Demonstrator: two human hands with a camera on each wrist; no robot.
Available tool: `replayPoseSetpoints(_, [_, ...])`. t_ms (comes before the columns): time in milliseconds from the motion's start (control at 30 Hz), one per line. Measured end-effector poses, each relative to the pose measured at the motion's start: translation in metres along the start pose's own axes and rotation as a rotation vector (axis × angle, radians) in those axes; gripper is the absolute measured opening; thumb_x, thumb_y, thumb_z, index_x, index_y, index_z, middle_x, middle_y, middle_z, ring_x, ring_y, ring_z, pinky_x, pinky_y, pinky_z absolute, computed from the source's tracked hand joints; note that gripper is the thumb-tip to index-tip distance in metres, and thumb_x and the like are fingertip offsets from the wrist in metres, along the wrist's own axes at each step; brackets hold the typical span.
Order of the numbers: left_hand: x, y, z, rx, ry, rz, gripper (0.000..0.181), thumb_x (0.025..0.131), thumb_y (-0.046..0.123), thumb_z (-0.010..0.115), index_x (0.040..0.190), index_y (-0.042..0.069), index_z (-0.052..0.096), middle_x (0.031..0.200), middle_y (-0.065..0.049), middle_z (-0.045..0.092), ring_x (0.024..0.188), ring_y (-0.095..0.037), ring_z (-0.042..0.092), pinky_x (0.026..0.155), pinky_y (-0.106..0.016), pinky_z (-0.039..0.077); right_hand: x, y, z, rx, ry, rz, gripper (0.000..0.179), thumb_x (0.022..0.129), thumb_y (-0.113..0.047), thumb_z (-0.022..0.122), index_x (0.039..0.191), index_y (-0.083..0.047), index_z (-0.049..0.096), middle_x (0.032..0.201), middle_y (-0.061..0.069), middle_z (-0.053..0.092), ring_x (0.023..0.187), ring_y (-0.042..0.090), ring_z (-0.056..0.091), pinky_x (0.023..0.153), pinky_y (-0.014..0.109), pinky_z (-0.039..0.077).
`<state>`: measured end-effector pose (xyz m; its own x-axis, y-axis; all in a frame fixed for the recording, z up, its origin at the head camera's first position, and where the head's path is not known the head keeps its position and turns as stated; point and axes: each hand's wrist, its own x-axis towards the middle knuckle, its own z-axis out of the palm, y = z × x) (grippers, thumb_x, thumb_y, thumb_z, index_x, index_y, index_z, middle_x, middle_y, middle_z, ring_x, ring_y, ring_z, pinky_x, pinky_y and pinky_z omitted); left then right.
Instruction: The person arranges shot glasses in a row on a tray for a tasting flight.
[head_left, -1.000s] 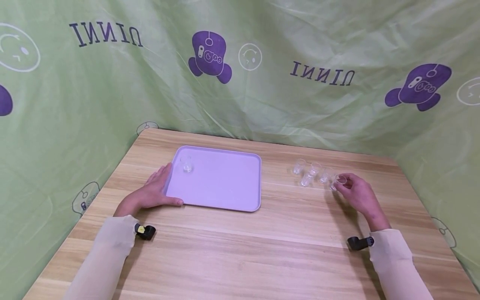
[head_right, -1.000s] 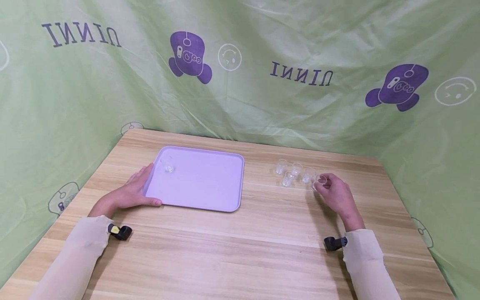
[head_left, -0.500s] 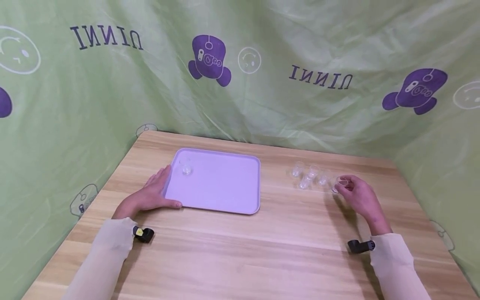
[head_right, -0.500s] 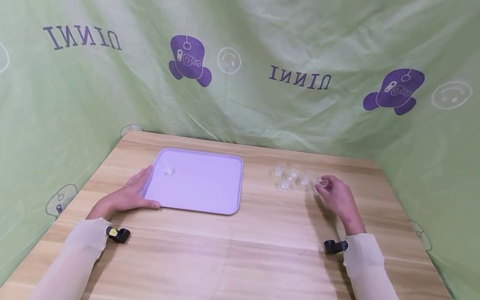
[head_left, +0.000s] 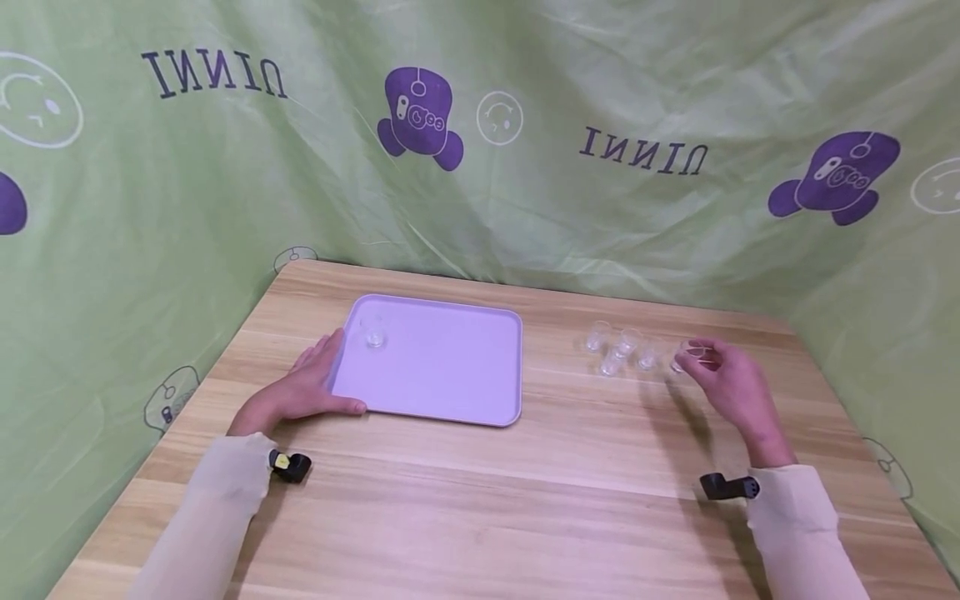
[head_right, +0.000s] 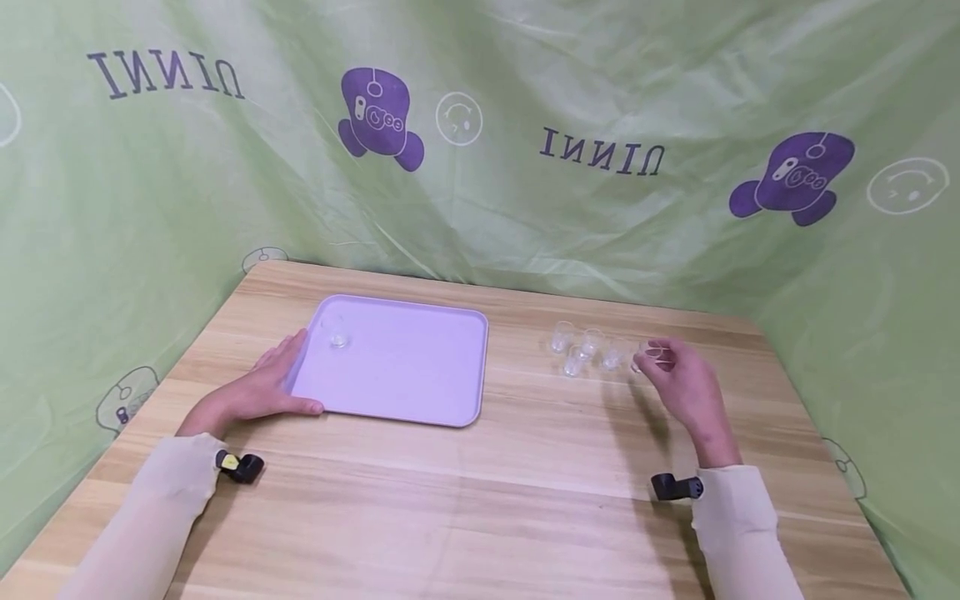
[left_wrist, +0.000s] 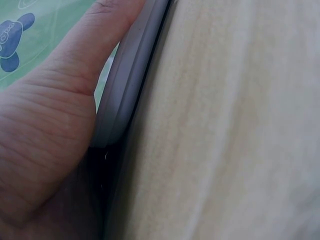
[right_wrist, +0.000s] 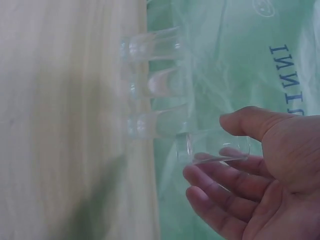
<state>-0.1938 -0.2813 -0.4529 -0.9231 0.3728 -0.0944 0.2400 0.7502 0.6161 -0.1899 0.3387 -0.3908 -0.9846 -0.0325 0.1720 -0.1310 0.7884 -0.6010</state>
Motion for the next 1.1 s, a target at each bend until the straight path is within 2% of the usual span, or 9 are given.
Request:
replayPoseSetpoints(100, [0.0,0.001,0.0,0.002,-0.002,-0.005,0.14,0.077,0.054,0.087,0.16,-0.007,-0.009,0.167,-0.031,-0.005,0.153,-0.047,-0.007,0.121,-0.062,-0.002,0.002,-0.004,-0.002,0.002,0.018,-0.011,0.047,0.103,-0.029,0.067,0.133,0.007,0.06,0.116,0.028,0.07,0.105,0.046,0.068,0.071,0.012,0.046])
replayPoseSetpoints(300, [0.001,0.001,0.0,-0.002,-0.001,-0.008,0.14,0.077,0.054,0.086,0.159,-0.008,-0.009,0.167,-0.031,-0.006,0.153,-0.047,-0.008,0.121,-0.061,-0.004,0.004,-0.015,-0.002,0.006,0.03,-0.019,0.048,0.102,-0.033,0.068,0.132,0.005,0.062,0.116,0.025,0.071,0.104,0.043,0.069,0.07,0.014,0.046])
replayPoseSetpoints(533, [0.0,0.002,0.0,-0.007,0.0,-0.014,0.14,0.077,0.053,0.087,0.159,-0.008,-0.009,0.166,-0.031,-0.006,0.153,-0.047,-0.008,0.121,-0.06,-0.004,0.007,-0.034,0.003,-0.001,0.057,-0.082,0.043,0.101,-0.032,0.07,0.127,0.003,0.067,0.113,0.022,0.073,0.104,0.042,0.07,0.073,0.013,0.046])
replayPoseSetpoints(800, [0.001,0.0,0.001,-0.002,0.001,-0.014,0.141,0.077,0.054,0.087,0.159,-0.008,-0.009,0.166,-0.031,-0.006,0.153,-0.047,-0.009,0.121,-0.06,-0.005,0.013,-0.055,0.016,0.015,0.036,-0.147,0.041,0.099,-0.029,0.072,0.126,0.002,0.067,0.11,0.018,0.074,0.101,0.038,0.072,0.073,0.025,0.054])
replayPoseSetpoints(1100, [0.001,-0.002,0.003,0.004,0.02,0.004,0.141,0.076,0.053,0.088,0.16,-0.008,-0.007,0.167,-0.031,-0.003,0.153,-0.048,-0.006,0.121,-0.062,-0.002,0.019,-0.077,0.042,0.093,-0.034,-0.179,0.04,0.1,-0.025,0.072,0.129,0.002,0.066,0.111,0.016,0.074,0.101,0.035,0.072,0.078,0.042,0.061])
